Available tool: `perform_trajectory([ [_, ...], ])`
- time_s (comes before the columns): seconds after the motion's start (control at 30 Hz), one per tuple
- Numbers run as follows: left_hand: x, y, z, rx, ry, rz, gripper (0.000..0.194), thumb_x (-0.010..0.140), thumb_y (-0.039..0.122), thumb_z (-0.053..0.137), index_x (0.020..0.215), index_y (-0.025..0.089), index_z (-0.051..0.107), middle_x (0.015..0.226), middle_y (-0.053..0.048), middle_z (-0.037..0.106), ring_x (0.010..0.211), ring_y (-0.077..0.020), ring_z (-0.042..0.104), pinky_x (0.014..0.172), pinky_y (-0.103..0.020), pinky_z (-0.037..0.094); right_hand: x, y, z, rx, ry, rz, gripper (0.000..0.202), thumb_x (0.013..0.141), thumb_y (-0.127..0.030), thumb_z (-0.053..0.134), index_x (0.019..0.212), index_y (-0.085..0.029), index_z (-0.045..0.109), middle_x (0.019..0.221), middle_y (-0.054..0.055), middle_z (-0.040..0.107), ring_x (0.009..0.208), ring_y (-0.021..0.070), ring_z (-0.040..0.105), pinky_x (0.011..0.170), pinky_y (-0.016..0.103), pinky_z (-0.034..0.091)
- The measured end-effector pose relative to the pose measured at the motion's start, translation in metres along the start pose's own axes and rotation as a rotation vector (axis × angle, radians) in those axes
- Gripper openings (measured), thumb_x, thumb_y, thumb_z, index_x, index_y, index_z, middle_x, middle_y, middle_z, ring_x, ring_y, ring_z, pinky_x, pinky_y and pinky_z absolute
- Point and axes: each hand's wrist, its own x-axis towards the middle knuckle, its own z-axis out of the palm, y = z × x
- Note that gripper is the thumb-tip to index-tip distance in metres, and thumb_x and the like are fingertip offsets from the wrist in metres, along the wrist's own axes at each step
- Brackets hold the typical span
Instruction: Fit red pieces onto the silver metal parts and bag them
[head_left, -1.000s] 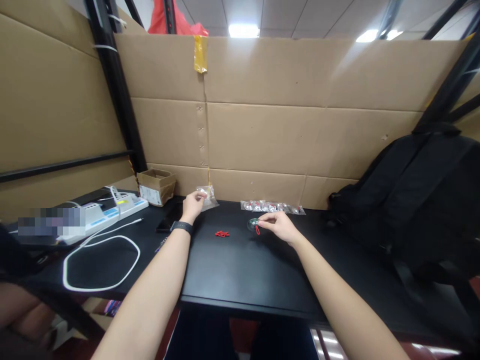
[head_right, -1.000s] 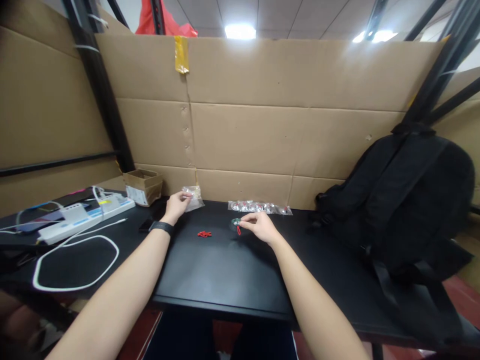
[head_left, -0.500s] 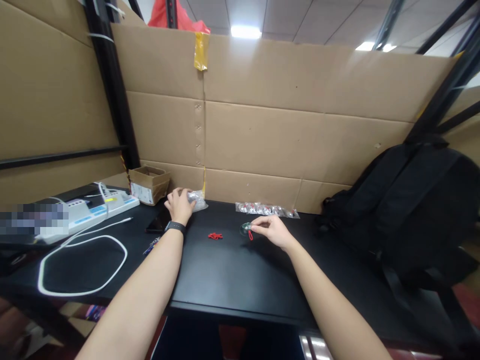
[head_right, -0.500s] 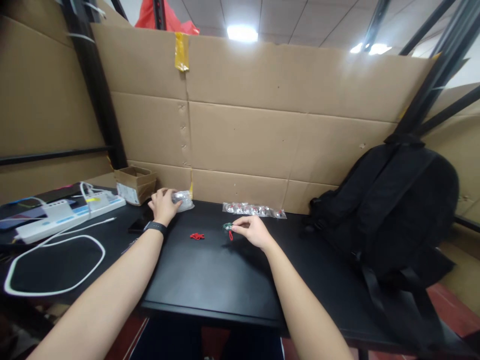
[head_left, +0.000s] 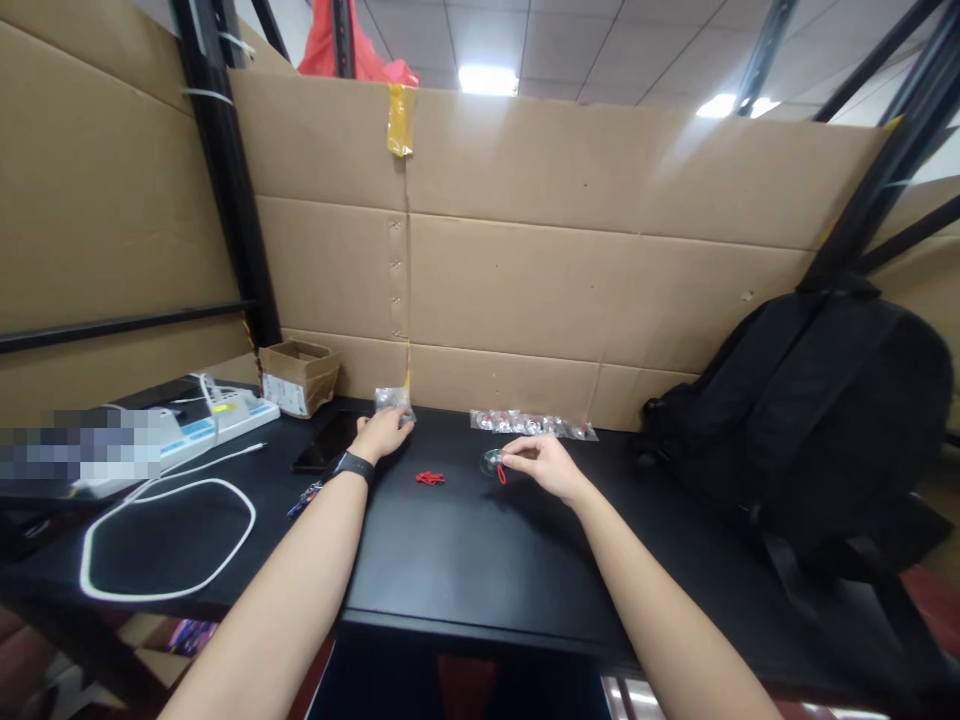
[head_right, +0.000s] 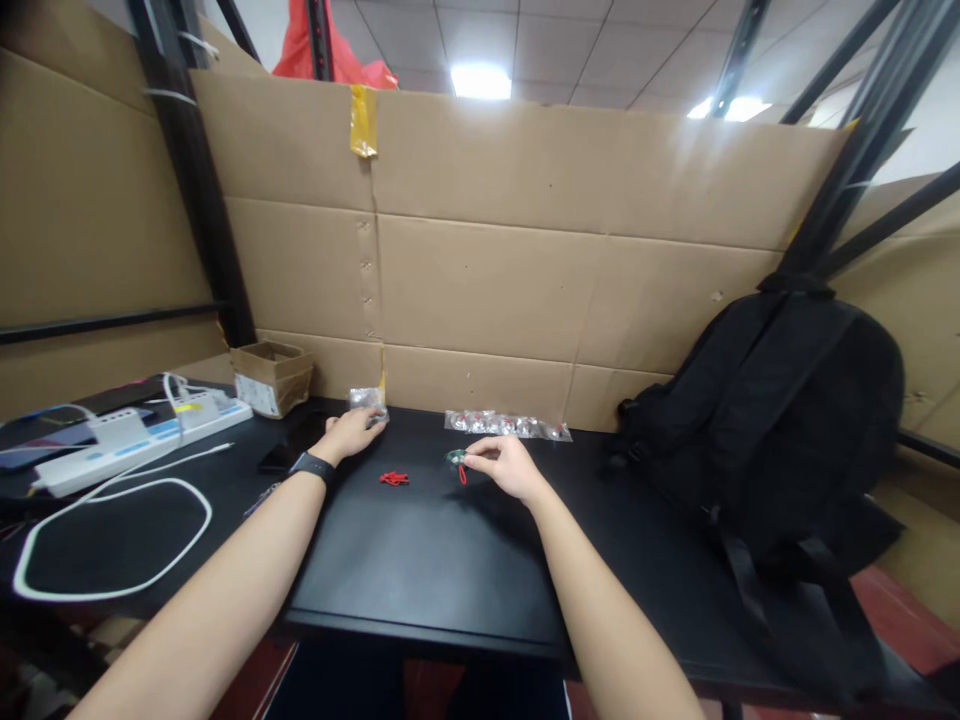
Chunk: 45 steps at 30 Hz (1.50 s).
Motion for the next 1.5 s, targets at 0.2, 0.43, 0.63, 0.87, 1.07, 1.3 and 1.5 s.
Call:
perform_trajectory([
  [0.2,0.0,0.006,-0.005,-0.01,0.135,0.052,0.032,0.09,0.039,0.054,0.116,0.027,0.067,0.133,-0.012,0.063,0.126,-0.0359,0.052,0.102,-0.057,0.035,0.002,0.004,0.0,-0.006,0.048,0.036,0.032,0.073,-0.048,0.078,0.086,-0.019,0.08,0.091,0.009,0.078,0.086,0.0273,0.071,0.083,0.039,0.053],
  [0.43,-0.018,0.068,-0.008,-0.438,-0.007,0.424,0.034,0.09,0.042,0.055,0.114,0.023,0.071,0.115,-0.009,0.072,0.107,-0.0242,0.065,0.099,-0.036,0.048,0.0,0.004,-0.005,-0.168,-0.091,0.028,0.018,0.069,-0.039,0.082,0.073,-0.021,0.081,0.103,0.008,0.075,0.093,0.0262,0.068,0.088,0.037,0.05],
  [0.63,-0.036,0.099,-0.002,-0.376,-0.184,0.544,0.022,0.084,0.042,0.063,0.094,0.028,0.078,0.101,-0.005,0.077,0.098,-0.0244,0.069,0.095,-0.033,0.048,0.0,0.011,-0.008,-0.327,-0.142,-0.003,0.016,0.077,-0.037,0.076,0.075,-0.022,0.081,0.088,0.005,0.076,0.085,0.0234,0.068,0.082,0.033,0.049],
  [0.87,-0.038,0.097,0.001,-0.184,-0.217,0.589,0.027,0.09,0.039,0.057,0.101,0.025,0.076,0.105,-0.005,0.076,0.098,-0.0228,0.068,0.094,-0.032,0.048,-0.002,0.01,-0.009,-0.58,-0.124,0.049,0.015,0.083,-0.031,0.071,0.09,-0.021,0.079,0.097,0.006,0.074,0.092,0.0214,0.065,0.086,0.032,0.048],
  [1.07,-0.037,0.095,0.002,-0.19,-0.182,0.568,0.028,0.092,0.04,0.055,0.104,0.024,0.075,0.108,-0.005,0.075,0.101,-0.022,0.067,0.093,-0.031,0.048,-0.008,-0.004,-0.008,-0.501,-0.347,-0.163,0.064,0.066,-0.023,0.085,0.127,-0.024,0.066,0.122,0.008,0.062,0.111,0.0248,0.059,0.099,0.036,0.045],
  [1.3,-0.037,0.095,0.0,-0.193,-0.145,0.574,0.026,0.092,0.039,0.056,0.103,0.026,0.075,0.107,-0.004,0.074,0.101,-0.0222,0.066,0.094,-0.032,0.047,-0.01,-0.009,0.001,-0.573,-0.29,-0.096,0.056,0.062,-0.033,0.09,0.114,-0.025,0.074,0.106,0.005,0.063,0.091,0.0211,0.063,0.083,0.03,0.05],
  [1.5,-0.037,0.097,0.0,-0.213,-0.117,0.572,0.024,0.092,0.036,0.057,0.101,0.025,0.075,0.105,-0.004,0.074,0.1,-0.0218,0.066,0.094,-0.033,0.047,-0.009,-0.008,-0.003,-0.539,-0.265,-0.186,0.012,0.082,-0.032,0.077,0.092,-0.026,0.081,0.102,0.004,0.068,0.088,0.0183,0.066,0.084,0.028,0.048],
])
